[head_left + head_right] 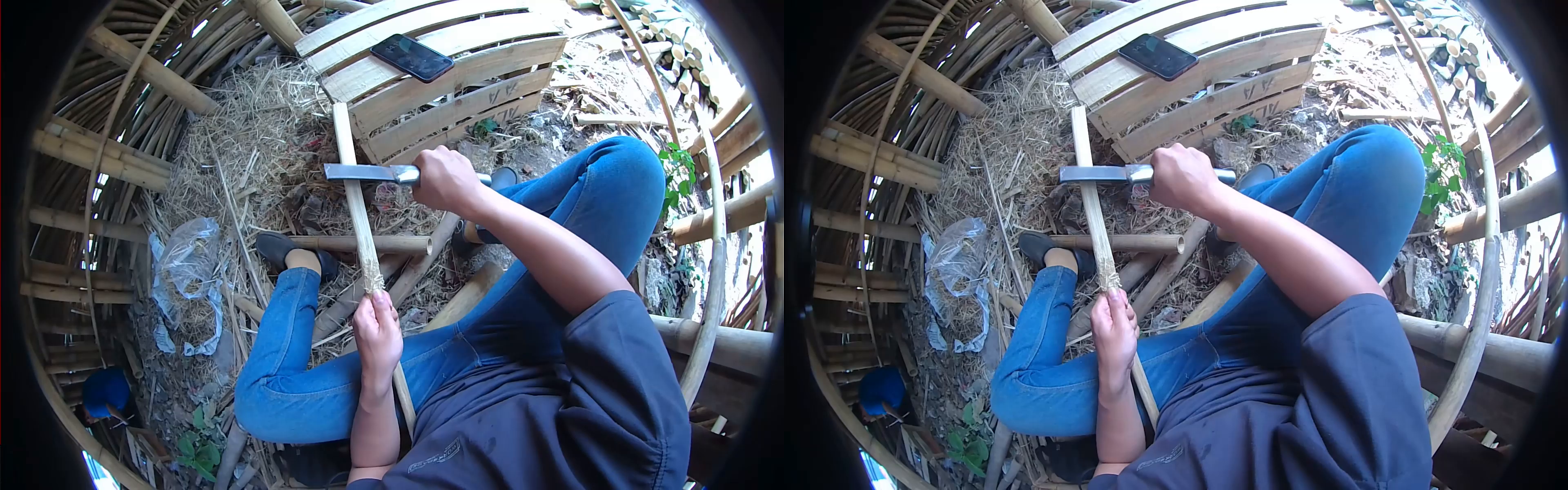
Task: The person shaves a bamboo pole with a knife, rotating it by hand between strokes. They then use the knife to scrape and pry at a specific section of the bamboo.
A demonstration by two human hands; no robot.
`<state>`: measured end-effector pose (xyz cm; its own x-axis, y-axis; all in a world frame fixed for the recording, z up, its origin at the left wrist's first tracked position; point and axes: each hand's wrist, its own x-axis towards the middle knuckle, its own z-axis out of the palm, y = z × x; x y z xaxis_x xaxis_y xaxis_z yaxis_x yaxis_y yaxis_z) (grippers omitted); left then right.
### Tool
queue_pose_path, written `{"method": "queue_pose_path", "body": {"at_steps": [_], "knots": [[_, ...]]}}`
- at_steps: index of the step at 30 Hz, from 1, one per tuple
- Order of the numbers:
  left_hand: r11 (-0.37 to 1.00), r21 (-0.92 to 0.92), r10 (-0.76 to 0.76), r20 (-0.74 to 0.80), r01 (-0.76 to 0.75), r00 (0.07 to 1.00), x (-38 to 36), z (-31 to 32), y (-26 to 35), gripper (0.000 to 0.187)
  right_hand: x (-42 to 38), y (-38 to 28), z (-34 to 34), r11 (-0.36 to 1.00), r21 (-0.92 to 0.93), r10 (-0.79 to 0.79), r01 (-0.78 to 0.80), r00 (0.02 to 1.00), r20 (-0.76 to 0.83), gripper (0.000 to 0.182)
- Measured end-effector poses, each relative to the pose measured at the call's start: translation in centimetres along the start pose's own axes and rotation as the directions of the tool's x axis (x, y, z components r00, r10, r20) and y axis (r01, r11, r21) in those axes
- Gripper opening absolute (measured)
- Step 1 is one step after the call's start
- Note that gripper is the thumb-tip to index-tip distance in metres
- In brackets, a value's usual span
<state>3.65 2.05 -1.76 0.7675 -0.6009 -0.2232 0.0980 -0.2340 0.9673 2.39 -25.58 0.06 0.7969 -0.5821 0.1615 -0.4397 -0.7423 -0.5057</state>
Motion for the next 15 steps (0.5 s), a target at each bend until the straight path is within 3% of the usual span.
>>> {"method": "queue_pose_path", "body": {"at_steps": [3, 8, 12, 15], "knots": [[0.998, -0.059, -0.02, 0.048, 0.023, 0.999, 0.0, 0.5, -0.1, 0.035, 0.8, 0.7, -0.6, 0.998, -0.061, 0.031, -0.034, 0.998, -0.05, 0.018], [0.977, -0.188, -0.076, 0.13, 0.099, 0.989, 0.4, 0.5, 0.3, 0.032, -0.1, -0.6, 0.0, 0.988, 0.154, 0.009, -0.005, 1.0, -0.021, 0.018], [0.966, -0.218, -0.12, 0.109, 0.142, 0.987, 0.3, 0.2, 0.9, 0.032, -1.4, -1.9, 0.3, 0.955, 0.131, -0.276, 0.266, 0.959, 0.059, 0.018], [0.968, -0.2, -0.135, 0.078, 0.148, 0.988, 0.4, 0.1, 1.2, 0.033, -2.4, -2.7, 0.5, 0.93, 0.005, -0.364, 0.368, 0.918, 0.159, 0.013]]}}
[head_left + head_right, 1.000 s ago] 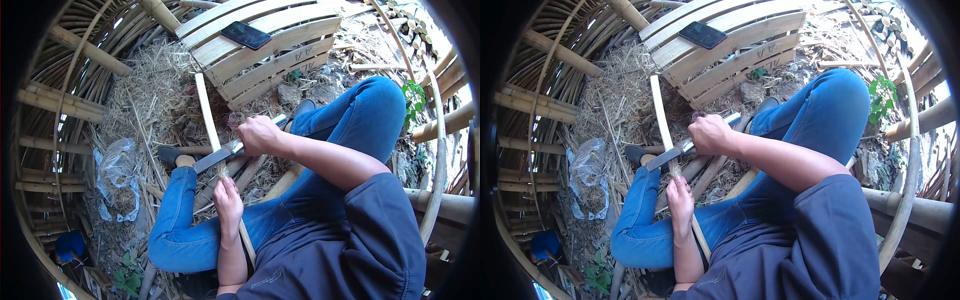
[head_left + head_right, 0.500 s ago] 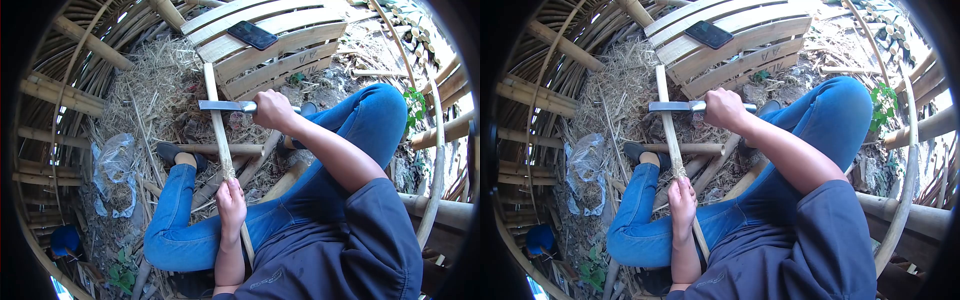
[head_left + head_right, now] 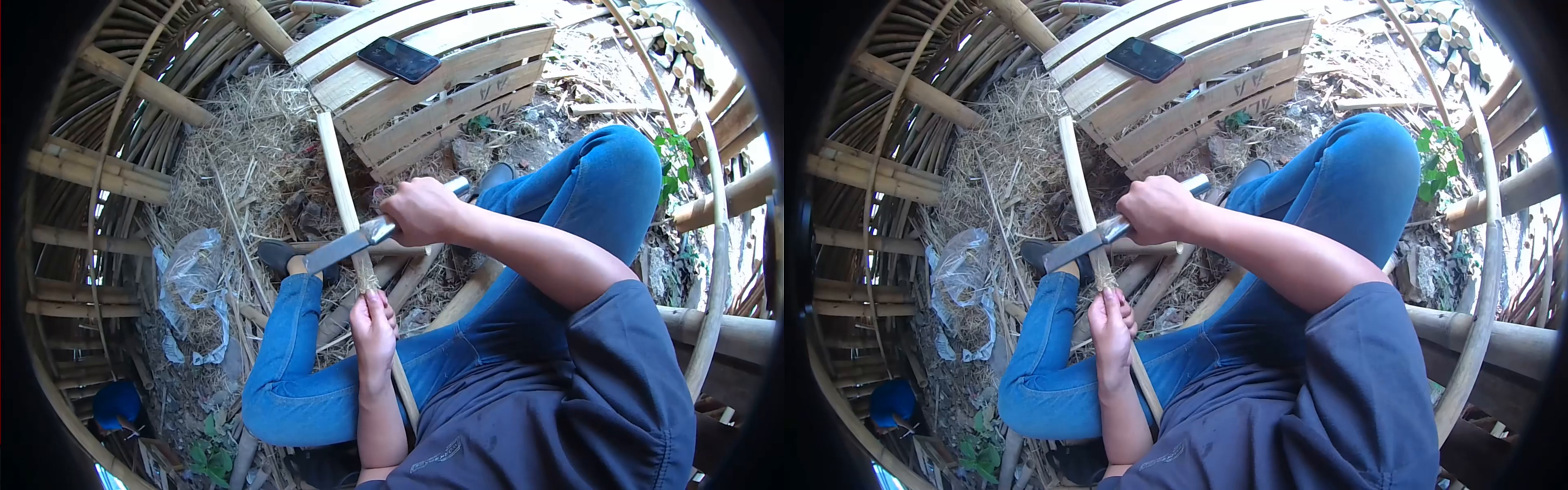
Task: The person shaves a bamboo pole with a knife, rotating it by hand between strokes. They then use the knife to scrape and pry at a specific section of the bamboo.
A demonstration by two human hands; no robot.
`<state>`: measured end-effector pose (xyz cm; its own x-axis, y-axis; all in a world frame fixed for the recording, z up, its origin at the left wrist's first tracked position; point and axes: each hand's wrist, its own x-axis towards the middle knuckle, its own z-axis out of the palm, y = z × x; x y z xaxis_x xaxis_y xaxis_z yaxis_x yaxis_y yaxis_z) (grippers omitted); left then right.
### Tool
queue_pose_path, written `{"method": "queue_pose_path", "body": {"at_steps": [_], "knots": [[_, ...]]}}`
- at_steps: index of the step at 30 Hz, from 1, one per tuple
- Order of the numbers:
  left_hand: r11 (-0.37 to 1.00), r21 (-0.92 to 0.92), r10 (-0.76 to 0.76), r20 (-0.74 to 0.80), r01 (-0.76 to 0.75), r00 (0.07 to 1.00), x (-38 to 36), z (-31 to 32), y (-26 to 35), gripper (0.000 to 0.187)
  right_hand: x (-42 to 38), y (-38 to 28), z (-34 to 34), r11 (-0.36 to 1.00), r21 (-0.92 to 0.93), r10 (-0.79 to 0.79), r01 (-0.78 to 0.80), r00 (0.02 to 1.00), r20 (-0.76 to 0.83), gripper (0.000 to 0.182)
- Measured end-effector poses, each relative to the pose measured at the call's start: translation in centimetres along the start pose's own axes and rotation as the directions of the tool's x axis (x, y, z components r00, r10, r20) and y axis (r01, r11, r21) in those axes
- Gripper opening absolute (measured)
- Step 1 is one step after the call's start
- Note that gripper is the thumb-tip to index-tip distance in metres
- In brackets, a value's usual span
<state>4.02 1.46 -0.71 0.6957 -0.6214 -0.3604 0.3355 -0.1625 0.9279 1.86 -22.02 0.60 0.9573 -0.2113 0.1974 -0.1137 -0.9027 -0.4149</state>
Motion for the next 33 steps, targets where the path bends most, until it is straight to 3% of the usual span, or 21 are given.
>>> {"method": "queue_pose_path", "body": {"at_steps": [2, 5, 11, 14, 19, 20, 23, 26, 28, 30, 33], "knots": [[0.999, 0.039, 0.001, -0.041, 0.001, 0.999, -0.1, 0.3, 0.0, 0.033, -0.3, -0.4, 0.1, 1.0, -0.02, 0.014, -0.014, 1.0, 0.025, 0.014], [0.977, 0.179, 0.128, -0.057, -0.116, 0.99, 0.4, -0.4, -1.7, 0.035, -0.3, -0.2, 0.9, 0.997, -0.006, 0.071, -0.071, 0.997, 0.001, 0.013], [0.885, 0.42, 0.263, -0.099, -0.199, 0.96, 0.7, -0.9, -2.5, 0.039, 0.6, 1.7, 0.2, 0.987, 0.001, 0.161, -0.162, 0.985, -0.053, 0.014], [0.905, 0.365, 0.249, -0.035, -0.219, 0.968, 0.8, -1.2, -3.4, 0.032, 0.7, 2.4, 0.2, 0.984, -0.002, 0.179, -0.18, 0.982, -0.067, 0.015], [0.856, 0.438, 0.317, -0.022, -0.276, 0.948, 0.4, -1.1, -3.5, 0.033, 0.9, 2.9, 0.0, 0.98, 0.008, 0.2, -0.201, 0.971, -0.129, 0.014], [0.845, 0.449, 0.335, -0.016, -0.292, 0.942, 0.3, -0.9, -3.5, 0.034, 1.1, 3.3, -0.5, 0.959, 0.05, 0.284, -0.279, 0.949, -0.135, 0.014], [0.814, 0.479, 0.362, 0.024, -0.328, 0.932, 0.2, -0.3, -3.3, 0.034, 1.3, 5.1, -1.9, 0.955, -0.024, 0.284, -0.296, 0.933, -0.22, 0.014], [0.818, 0.455, 0.367, 0.06, -0.352, 0.928, 0.0, -0.1, -2.9, 0.033, 1.8, 5.7, -1.5, 0.923, 0.065, 0.383, -0.38, 0.88, -0.282, 0.016], [0.923, 0.303, 0.238, 0.034, -0.237, 0.971, -0.4, 0.3, -1.9, 0.035, 1.9, 5.8, -2.5, 0.912, 0.021, 0.396, -0.41, 0.867, -0.302, 0.015], [0.971, 0.188, 0.143, 0.027, -0.146, 0.989, -0.6, 0.5, -1.5, 0.036, 1.7, 5.3, -3.6, 0.922, 0.073, 0.378, -0.379, 0.845, -0.379, 0.016], [0.992, 0.09, 0.093, 0.01, -0.093, 0.996, -0.2, 0.3, -1.3, 0.035, 1.2, 2.9, -5.0, 0.907, 0.305, 0.388, -0.291, 0.861, -0.329, 0.018]]}}
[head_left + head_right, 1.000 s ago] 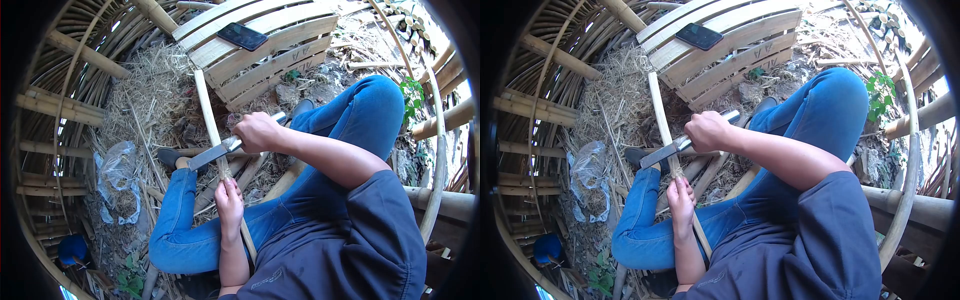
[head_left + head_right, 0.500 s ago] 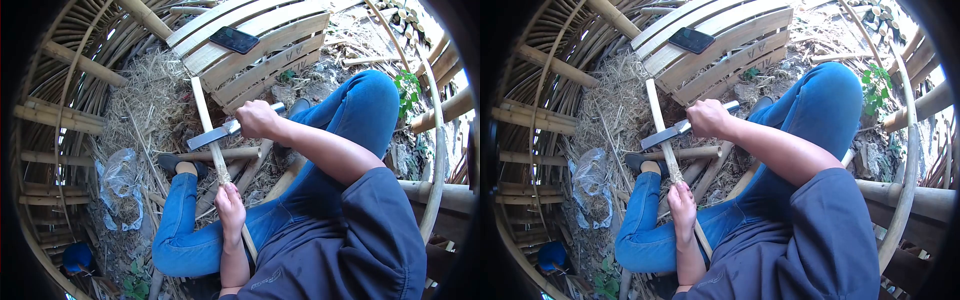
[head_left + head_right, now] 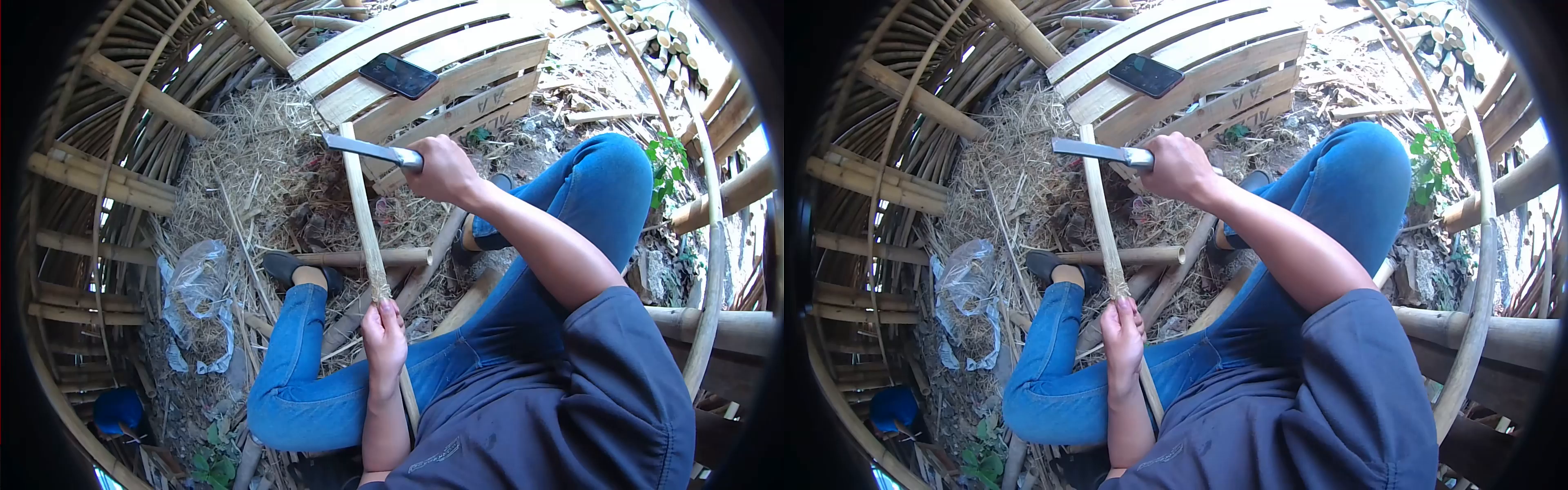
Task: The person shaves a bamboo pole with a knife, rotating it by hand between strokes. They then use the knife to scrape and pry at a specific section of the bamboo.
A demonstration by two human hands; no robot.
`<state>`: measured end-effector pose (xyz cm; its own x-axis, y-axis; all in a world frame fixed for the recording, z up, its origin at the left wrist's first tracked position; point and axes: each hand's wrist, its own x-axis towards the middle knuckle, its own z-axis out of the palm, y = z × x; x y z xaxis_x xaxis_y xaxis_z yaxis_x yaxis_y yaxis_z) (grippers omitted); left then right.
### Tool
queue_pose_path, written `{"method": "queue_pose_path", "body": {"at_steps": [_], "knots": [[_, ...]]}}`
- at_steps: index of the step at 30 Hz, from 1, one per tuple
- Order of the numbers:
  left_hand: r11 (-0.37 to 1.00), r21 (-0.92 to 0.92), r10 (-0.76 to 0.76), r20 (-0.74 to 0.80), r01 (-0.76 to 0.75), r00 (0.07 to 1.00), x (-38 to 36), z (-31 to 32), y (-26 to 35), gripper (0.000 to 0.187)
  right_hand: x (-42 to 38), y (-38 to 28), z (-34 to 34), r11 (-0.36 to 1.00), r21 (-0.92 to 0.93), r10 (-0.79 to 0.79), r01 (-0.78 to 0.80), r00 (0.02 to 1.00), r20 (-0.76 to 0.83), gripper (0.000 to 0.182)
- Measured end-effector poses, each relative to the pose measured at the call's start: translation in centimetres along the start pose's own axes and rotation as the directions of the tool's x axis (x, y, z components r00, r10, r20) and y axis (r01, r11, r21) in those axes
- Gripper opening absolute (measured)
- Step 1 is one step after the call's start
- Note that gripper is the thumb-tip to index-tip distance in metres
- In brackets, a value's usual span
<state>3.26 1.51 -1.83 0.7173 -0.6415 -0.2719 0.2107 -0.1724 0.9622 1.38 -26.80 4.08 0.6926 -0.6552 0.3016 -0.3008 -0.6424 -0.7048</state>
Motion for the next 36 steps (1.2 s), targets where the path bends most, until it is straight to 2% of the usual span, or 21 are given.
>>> {"method": "queue_pose_path", "body": {"at_steps": [5, 11, 15, 19, 20, 23, 24, 25, 27, 28, 31, 36], "knots": [[0.997, -0.054, -0.059, -0.01, 0.059, 0.998, 0.2, -0.6, 0.7, 0.032, -1.2, -1.4, 0.4, 0.969, -0.171, -0.132, 0.177, 0.959, 0.25, 0.016], [0.996, -0.081, -0.04, 0.003, 0.04, 0.999, -0.4, -0.4, 1.5, 0.032, -2.6, 0.0, 3.1, 0.949, -0.227, -0.138, 0.22, 0.934, 0.329, 0.016], [1.0, 0.001, 0.028, -0.054, -0.028, 0.998, 0.0, -0.6, 0.3, 0.032, -2.4, 0.5, 4.3, 0.947, -0.258, -0.106, 0.189, 0.947, 0.303, 0.015], [0.989, 0.123, 0.093, -0.048, -0.087, 0.994, 0.1, -0.8, -1.2, 0.032, -2.1, 0.9, 3.8, 0.952, -0.258, -0.084, 0.163, 0.953, 0.29, 0.013], [0.952, 0.262, 0.178, -0.054, -0.158, 0.982, 0.2, -1.2, -2.0, 0.032, -2.1, 1.1, 3.9, 0.954, -0.255, -0.08, 0.157, 0.954, 0.289, 0.014], [0.913, 0.361, 0.231, -0.069, -0.191, 0.971, -0.1, -0.8, -1.7, 0.033, -1.9, 0.9, 3.4, 0.958, -0.266, -0.04, 0.108, 0.967, 0.251, 0.015], [0.878, 0.415, 0.284, -0.051, -0.238, 0.958, -0.2, -0.5, -1.6, 0.034, -1.6, 1.1, 3.4, 0.972, -0.233, 0.025, 0.028, 0.975, 0.221, 0.017], [0.873, 0.453, 0.247, -0.091, -0.181, 0.965, -0.6, 0.1, -0.6, 0.036, -1.0, 1.6, 3.0, 0.976, -0.219, 0.056, -0.015, 0.981, 0.186, 0.018], [0.831, 0.509, 0.293, -0.058, -0.224, 0.954, -1.0, 0.8, 0.0, 0.035, 0.0, 2.3, 1.9, 0.959, -0.284, 0.049, -0.014, 0.992, 0.117, 0.018], [0.818, 0.525, 0.306, -0.05, -0.236, 0.951, -1.1, 1.0, 0.1, 0.037, 0.1, 2.8, 1.7, 0.959, -0.283, -0.018, 0.022, 1.0, 0.017, 0.015], [0.806, 0.51, 0.34, 0.015, -0.3, 0.94, -1.7, 1.5, 0.2, 0.036, 0.6, 2.3, 0.3, 0.968, -0.213, 0.146, -0.133, 0.988, 0.048, 0.018], [0.886, 0.376, 0.275, 0.042, -0.27, 0.96, -1.4, 1.1, -1.0, 0.034, 1.4, 1.6, -2.2, 0.952, -0.268, 0.144, -0.145, 0.989, -0.023, 0.018]]}}
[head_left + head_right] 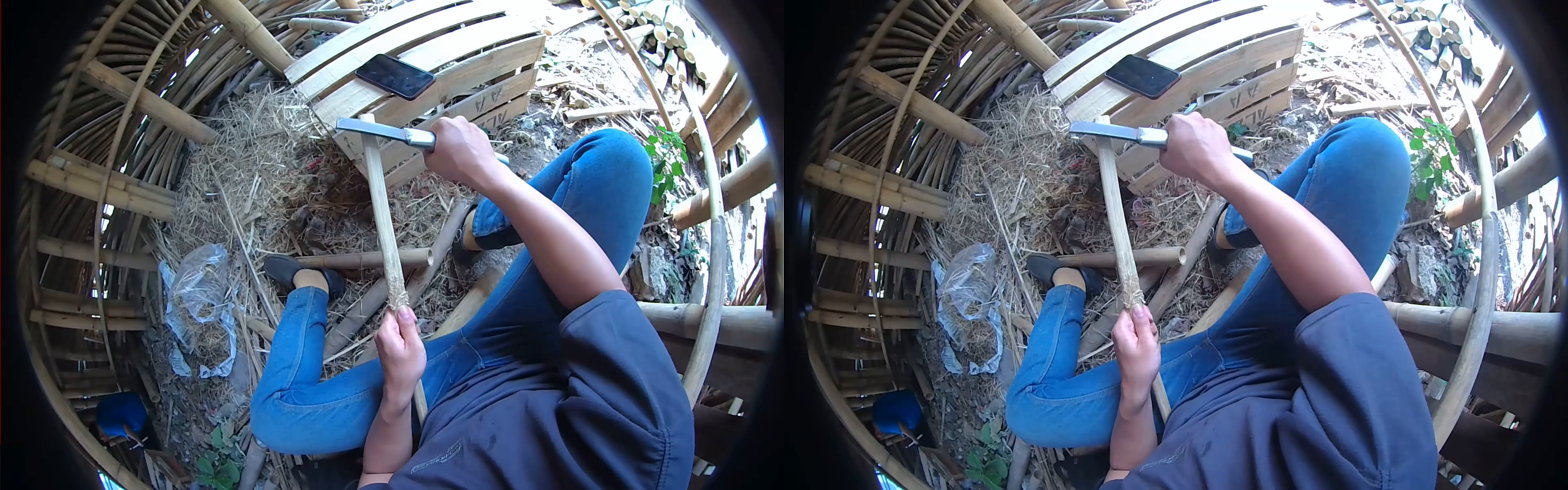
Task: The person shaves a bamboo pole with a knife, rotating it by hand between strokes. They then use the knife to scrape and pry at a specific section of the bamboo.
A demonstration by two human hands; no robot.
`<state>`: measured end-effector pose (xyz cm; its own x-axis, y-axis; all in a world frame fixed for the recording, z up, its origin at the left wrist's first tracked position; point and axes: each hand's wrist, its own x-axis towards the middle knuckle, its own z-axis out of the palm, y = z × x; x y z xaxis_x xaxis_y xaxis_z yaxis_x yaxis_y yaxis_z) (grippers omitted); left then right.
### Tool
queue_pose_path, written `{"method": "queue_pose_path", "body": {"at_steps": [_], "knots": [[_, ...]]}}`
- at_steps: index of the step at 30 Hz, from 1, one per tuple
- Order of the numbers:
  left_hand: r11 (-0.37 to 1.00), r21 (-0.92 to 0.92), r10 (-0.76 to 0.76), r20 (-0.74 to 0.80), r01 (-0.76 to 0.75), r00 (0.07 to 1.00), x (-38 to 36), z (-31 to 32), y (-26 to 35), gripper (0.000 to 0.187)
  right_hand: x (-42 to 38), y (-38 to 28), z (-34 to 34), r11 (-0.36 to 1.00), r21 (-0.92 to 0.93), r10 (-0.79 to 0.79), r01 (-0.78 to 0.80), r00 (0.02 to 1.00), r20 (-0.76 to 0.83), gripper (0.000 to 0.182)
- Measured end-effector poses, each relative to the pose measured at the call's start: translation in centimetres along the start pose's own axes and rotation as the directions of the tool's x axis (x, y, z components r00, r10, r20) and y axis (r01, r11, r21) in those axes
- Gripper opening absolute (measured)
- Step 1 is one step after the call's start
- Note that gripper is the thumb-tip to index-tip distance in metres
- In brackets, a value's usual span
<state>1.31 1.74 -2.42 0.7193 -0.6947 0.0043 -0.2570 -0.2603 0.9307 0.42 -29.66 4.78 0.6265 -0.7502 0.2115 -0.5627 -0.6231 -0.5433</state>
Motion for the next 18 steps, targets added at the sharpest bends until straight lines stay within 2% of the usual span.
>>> {"method": "queue_pose_path", "body": {"at_steps": [3, 5, 6, 9, 13, 16, 18], "knots": [[0.945, -0.27, -0.167, 0.084, 0.183, 0.982, 0.4, -0.5, -0.3, 0.031, 0.6, 0.8, 0.5, 0.997, 0.069, -0.037, 0.037, 0.999, -0.004, 0.023], [0.906, -0.344, -0.223, 0.113, 0.248, 0.968, 0.8, -1.0, 0.0, 0.03, 0.2, 0.8, 0.6, 0.979, 0.162, -0.122, 0.122, 0.992, -0.01, 0.028], [0.88, -0.378, -0.259, 0.127, 0.288, 0.957, 1.0, -1.5, 0.7, 0.03, 0.0, 0.4, 0.4, 0.974, 0.208, -0.111, 0.092, 0.991, 0.078, 0.033], [0.845, -0.425, -0.305, 0.114, 0.324, 0.945, 1.4, -2.3, 0.9, 0.031, -1.2, -1.2, -0.3, 0.922, 0.357, -0.216, 0.151, 0.965, 0.148, 0.029], [0.837, -0.432, -0.34, 0.073, 0.337, 0.938, 1.8, -3.1, 1.1, 0.032, -3.3, -3.6, -1.7, 0.872, 0.311, -0.436, 0.379, 0.89, 0.136, 0.026], [0.837, -0.422, -0.358, 0.06, 0.349, 0.932, 1.9, -3.4, 1.0, 0.031, -4.3, -5.0, -2.6, 0.888, 0.127, -0.456, 0.441, 0.88, 0.132, 0.03], [0.836, -0.422, -0.357, 0.065, 0.35, 0.932, 1.9, -3.4, 1.0, 0.03, -4.3, -5.0, -2.6, 0.891, 0.098, -0.454, 0.444, 0.879, 0.147, 0.031]]}}
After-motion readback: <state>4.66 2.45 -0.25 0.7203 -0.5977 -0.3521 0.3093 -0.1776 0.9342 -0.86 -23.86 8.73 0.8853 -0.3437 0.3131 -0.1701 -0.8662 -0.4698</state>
